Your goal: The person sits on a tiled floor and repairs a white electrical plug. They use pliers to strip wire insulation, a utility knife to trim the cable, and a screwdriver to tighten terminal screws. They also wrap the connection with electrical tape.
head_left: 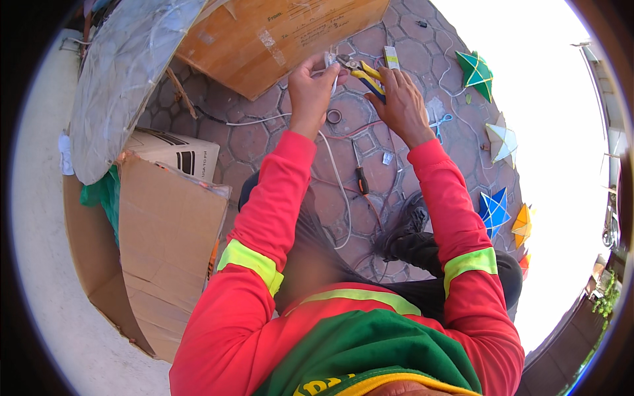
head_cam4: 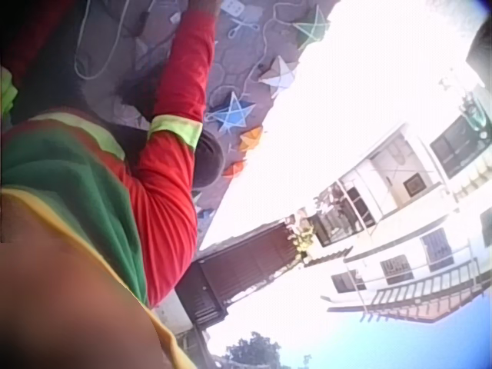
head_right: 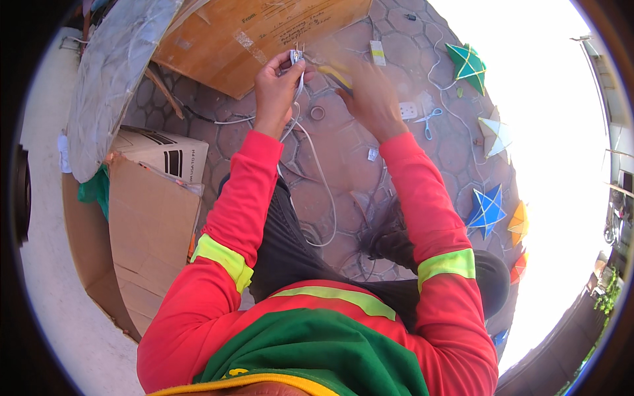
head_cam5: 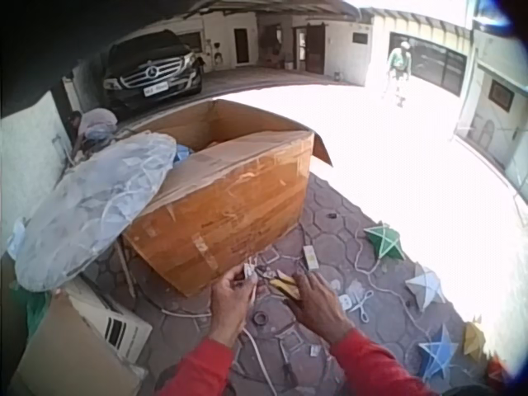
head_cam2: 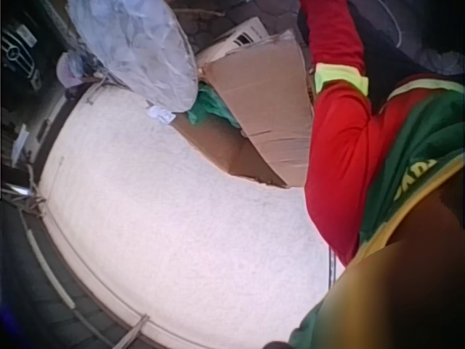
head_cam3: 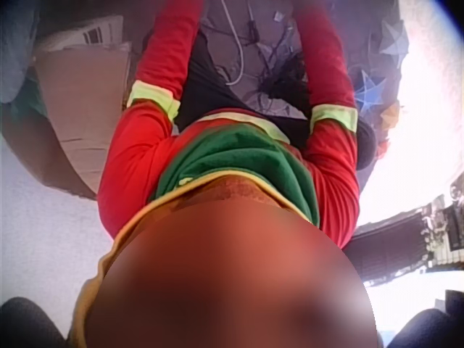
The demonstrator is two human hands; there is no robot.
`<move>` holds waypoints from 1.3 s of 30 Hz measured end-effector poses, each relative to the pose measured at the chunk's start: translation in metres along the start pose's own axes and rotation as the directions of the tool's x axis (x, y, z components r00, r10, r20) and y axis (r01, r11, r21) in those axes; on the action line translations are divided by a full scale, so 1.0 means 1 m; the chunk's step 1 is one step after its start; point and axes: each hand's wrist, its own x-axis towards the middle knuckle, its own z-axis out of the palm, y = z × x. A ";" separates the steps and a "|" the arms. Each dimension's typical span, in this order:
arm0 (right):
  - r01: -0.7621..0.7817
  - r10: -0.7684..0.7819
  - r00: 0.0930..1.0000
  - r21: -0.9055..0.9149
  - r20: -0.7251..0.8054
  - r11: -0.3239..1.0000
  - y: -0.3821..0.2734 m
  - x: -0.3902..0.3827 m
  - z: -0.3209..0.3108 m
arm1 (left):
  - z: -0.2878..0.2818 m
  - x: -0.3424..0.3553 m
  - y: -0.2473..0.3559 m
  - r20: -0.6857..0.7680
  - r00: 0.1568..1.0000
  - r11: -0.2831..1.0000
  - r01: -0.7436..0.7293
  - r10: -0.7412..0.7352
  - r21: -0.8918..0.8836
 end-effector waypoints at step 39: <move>0.026 -0.020 0.983 -0.033 0.181 0.999 -0.006 0.007 0.010 | -0.008 0.013 -0.019 -0.094 0.996 0.999 0.000 0.004 0.037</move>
